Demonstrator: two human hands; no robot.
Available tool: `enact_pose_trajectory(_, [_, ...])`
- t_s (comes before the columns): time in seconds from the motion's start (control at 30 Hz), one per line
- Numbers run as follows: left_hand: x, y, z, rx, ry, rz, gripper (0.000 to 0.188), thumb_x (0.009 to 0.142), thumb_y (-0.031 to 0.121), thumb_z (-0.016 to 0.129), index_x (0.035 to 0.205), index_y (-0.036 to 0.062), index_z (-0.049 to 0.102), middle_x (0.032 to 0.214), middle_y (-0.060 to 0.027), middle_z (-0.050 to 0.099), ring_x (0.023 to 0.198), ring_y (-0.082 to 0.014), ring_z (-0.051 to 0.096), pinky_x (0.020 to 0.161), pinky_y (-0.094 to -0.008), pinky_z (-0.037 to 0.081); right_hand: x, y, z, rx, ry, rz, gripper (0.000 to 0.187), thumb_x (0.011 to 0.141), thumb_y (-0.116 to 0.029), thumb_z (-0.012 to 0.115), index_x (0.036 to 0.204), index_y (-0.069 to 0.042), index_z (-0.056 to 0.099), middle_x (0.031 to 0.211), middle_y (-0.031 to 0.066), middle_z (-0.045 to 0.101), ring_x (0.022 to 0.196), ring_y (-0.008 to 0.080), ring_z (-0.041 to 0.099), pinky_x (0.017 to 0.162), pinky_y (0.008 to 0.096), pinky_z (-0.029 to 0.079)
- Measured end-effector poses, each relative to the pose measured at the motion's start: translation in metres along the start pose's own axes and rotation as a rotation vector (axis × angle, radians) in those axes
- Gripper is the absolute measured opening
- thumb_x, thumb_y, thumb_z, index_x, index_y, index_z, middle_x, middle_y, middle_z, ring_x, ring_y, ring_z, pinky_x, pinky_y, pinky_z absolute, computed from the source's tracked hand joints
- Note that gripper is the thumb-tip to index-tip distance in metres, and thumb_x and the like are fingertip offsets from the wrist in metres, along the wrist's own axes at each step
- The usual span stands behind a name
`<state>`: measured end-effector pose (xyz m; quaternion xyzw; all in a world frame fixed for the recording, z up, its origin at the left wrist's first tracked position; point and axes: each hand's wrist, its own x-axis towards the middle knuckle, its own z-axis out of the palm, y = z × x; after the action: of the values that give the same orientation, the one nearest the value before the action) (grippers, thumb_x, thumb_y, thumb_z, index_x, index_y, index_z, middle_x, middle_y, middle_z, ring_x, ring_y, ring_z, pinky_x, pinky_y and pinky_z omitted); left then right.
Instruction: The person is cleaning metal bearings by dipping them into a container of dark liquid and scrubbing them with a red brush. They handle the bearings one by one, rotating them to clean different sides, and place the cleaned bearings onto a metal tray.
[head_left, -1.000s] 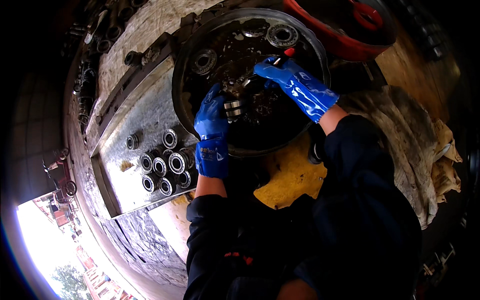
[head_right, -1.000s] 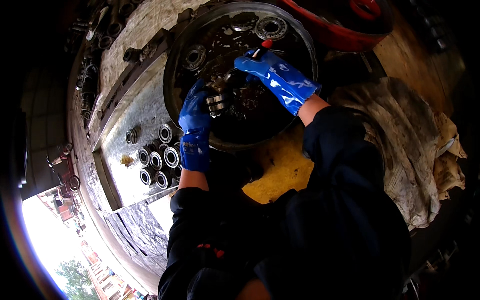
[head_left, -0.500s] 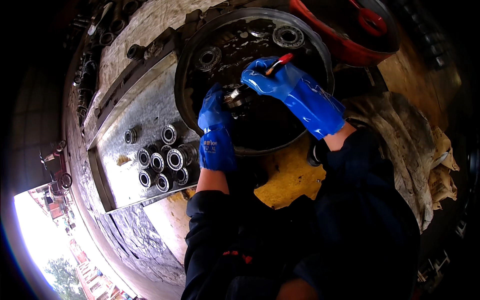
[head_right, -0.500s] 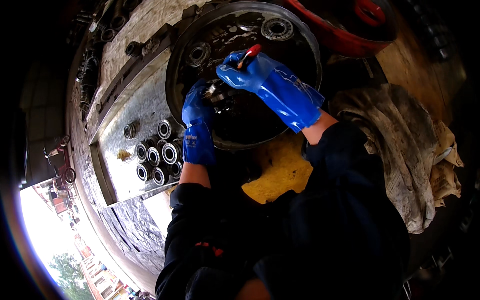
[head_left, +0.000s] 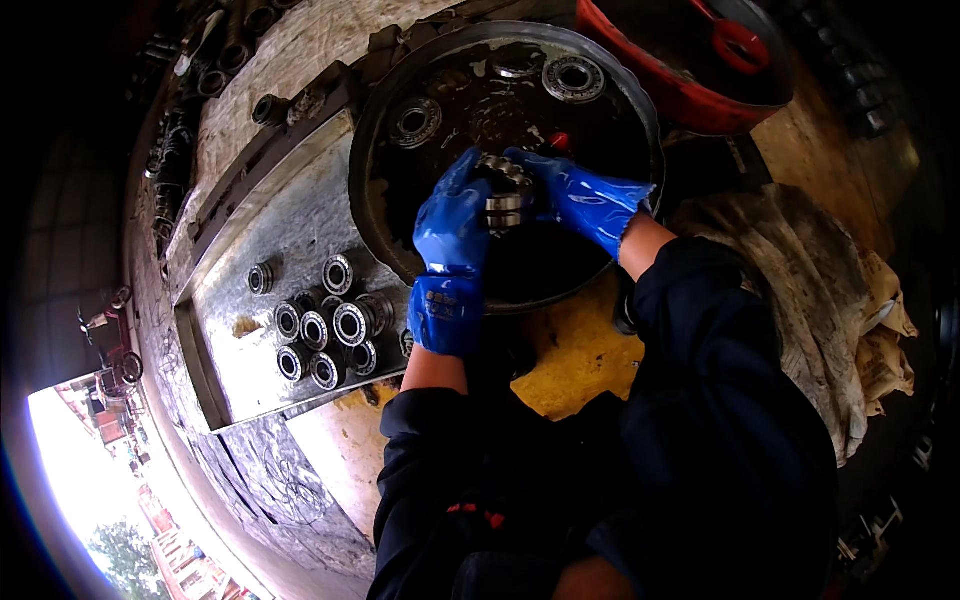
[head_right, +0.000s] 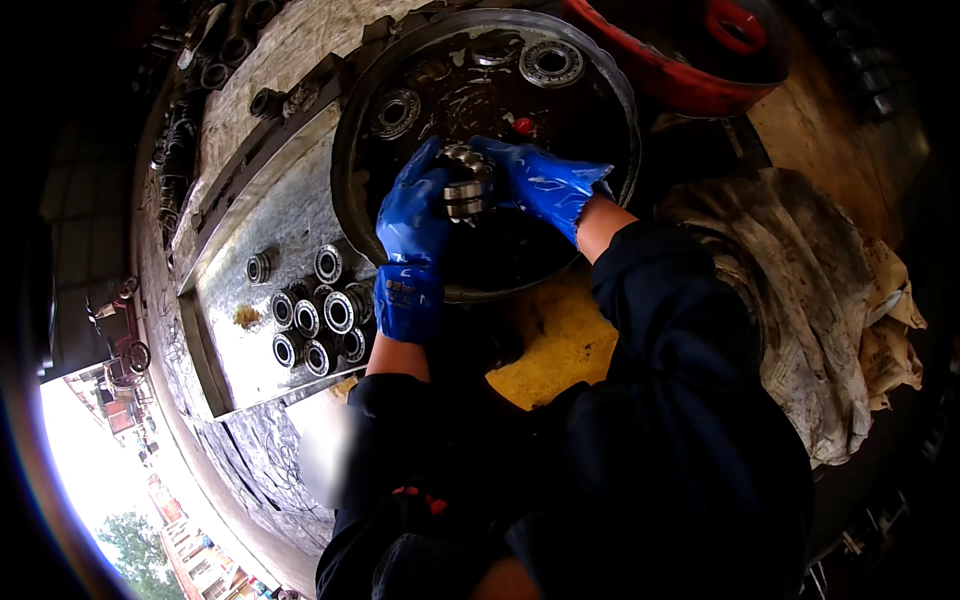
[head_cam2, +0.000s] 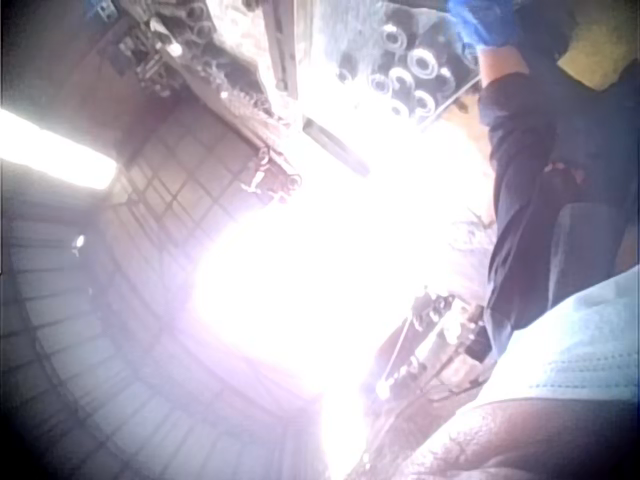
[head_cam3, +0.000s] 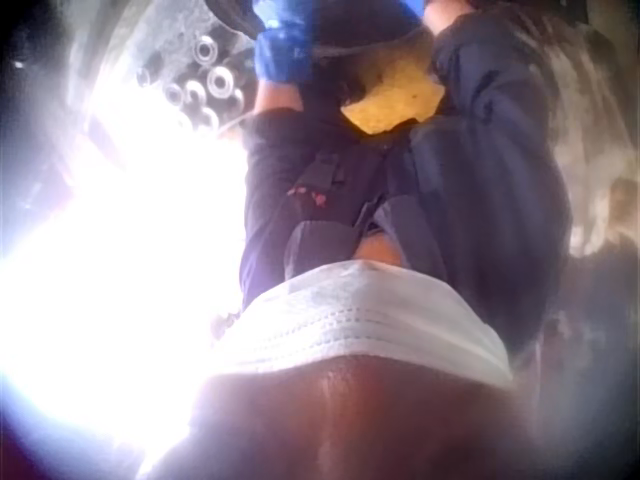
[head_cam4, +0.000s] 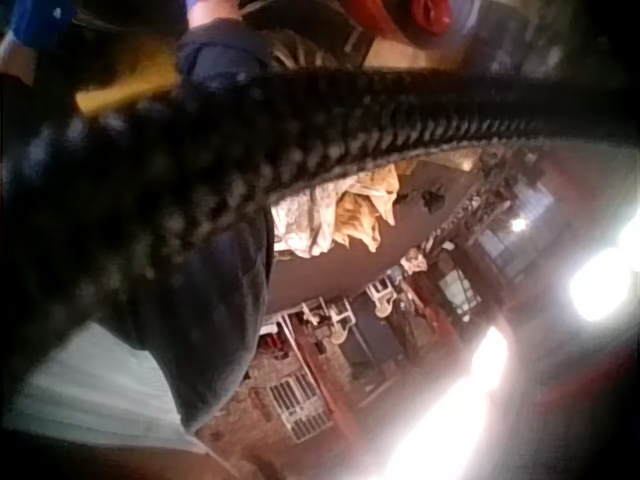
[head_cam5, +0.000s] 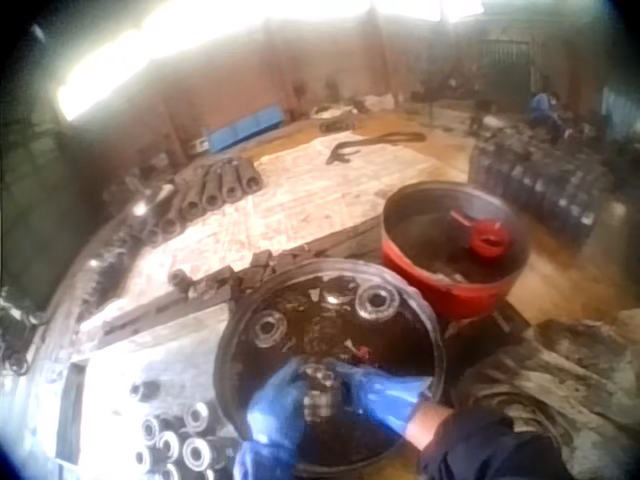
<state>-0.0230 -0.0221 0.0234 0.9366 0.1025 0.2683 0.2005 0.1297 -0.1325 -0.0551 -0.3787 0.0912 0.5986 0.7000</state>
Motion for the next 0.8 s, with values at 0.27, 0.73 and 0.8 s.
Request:
enact_pose_trajectory(0.27, [-0.002,0.002,-0.003,-0.002,0.146,0.039,0.017,0.08,0.001,0.069,0.095,0.0058,0.074,0.127,-0.0128,0.069,0.118,-0.0311,0.067,0.096,-0.0378,0.056,-0.027,-0.014,0.035,-0.056,0.097,-0.049,0.031,0.101,-0.02,0.059,0.122,0.002,0.065,0.112,0.0154,0.072,0.099,0.0248,0.071,0.086,0.037,0.061])
enact_pose_trajectory(0.73, [-0.002,0.021,-0.005,-0.078,0.064,-0.142,0.052,0.081,0.005,0.076,0.13,0.0155,0.063,0.142,-0.0146,0.058,0.117,-0.0319,0.067,0.092,-0.0378,0.059,-0.041,-0.048,0.011,-0.404,0.126,-0.54,0.03,0.099,-0.021,0.063,0.116,0.003,0.067,0.103,0.0118,0.073,0.09,0.0205,0.072,0.081,0.0318,0.059])
enact_pose_trajectory(0.8, [-0.005,0.014,0.003,-0.522,0.273,-0.331,0.051,0.085,0.007,0.074,0.133,0.0081,0.059,0.137,-0.0159,0.061,0.114,-0.0296,0.068,0.093,-0.0368,0.058,-0.049,-0.048,0.014,-0.419,0.13,-0.586,0.03,0.099,-0.021,0.063,0.116,0.003,0.067,0.103,0.0119,0.073,0.089,0.0204,0.072,0.081,0.0316,0.059])
